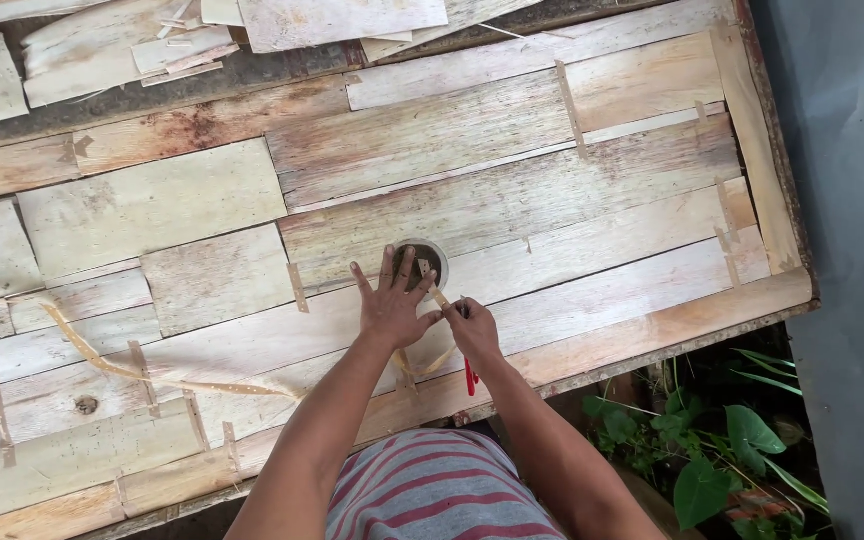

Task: Applying thin adhesive strips to the gaps between wooden planks and trimming them with a utility knife.

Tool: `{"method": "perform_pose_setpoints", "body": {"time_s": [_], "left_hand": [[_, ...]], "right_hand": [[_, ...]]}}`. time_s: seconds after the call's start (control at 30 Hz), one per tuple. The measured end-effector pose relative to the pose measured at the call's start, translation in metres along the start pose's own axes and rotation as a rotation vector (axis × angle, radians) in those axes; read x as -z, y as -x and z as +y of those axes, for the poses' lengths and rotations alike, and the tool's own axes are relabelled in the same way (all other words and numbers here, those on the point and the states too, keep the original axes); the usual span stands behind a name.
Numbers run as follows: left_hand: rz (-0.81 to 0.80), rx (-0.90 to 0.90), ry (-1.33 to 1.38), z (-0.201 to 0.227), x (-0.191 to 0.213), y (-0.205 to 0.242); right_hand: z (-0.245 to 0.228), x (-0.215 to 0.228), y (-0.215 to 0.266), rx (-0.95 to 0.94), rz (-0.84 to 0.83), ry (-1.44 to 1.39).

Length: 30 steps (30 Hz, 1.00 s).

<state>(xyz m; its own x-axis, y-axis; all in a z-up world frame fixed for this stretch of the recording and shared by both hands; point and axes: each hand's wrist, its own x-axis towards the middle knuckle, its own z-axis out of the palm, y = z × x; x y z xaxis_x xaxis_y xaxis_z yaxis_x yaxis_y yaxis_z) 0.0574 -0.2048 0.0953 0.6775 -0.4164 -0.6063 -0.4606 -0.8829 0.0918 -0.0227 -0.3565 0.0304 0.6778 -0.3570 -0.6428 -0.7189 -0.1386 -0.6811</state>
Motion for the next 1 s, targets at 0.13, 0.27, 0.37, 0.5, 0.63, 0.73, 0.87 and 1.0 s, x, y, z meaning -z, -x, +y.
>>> {"method": "perform_pose_setpoints", "body": {"time_s": [0.13, 0.27, 0.37, 0.5, 0.63, 0.73, 0.87, 1.0], "left_hand": [[-0.009, -0.013, -0.086, -0.003, -0.002, -0.001], [0.002, -0.015, -0.078, -0.003, 0.001, 0.002], [0.037, -0.010, -0.052, -0.006, -0.006, 0.002], [0.095, 0.029, 0.114, -0.020, -0.008, 0.008], [0.289, 0.092, 0.310, -0.056, -0.061, 0.002], [0.700, 0.207, 0.491, -0.095, -0.112, -0.008], [0.833, 0.282, 0.470, -0.160, -0.133, -0.002], [0.810, 0.351, 0.532, -0.224, -0.141, -0.004]], "right_hand": [[0.000, 0.004, 0.003, -0.011, -0.022, -0.010], [-0.009, 0.010, 0.020, -0.020, -0.048, -0.101], [-0.007, 0.012, 0.036, 0.014, -0.074, -0.216], [-0.017, -0.001, 0.063, 0.108, -0.128, -0.459], [-0.035, -0.034, 0.078, 0.137, -0.186, -0.508], [-0.051, -0.069, 0.079, 0.143, -0.223, -0.512], [-0.079, -0.123, 0.069, 0.136, -0.227, -0.499], [-0.104, -0.178, 0.041, 0.143, -0.264, -0.474]]}}
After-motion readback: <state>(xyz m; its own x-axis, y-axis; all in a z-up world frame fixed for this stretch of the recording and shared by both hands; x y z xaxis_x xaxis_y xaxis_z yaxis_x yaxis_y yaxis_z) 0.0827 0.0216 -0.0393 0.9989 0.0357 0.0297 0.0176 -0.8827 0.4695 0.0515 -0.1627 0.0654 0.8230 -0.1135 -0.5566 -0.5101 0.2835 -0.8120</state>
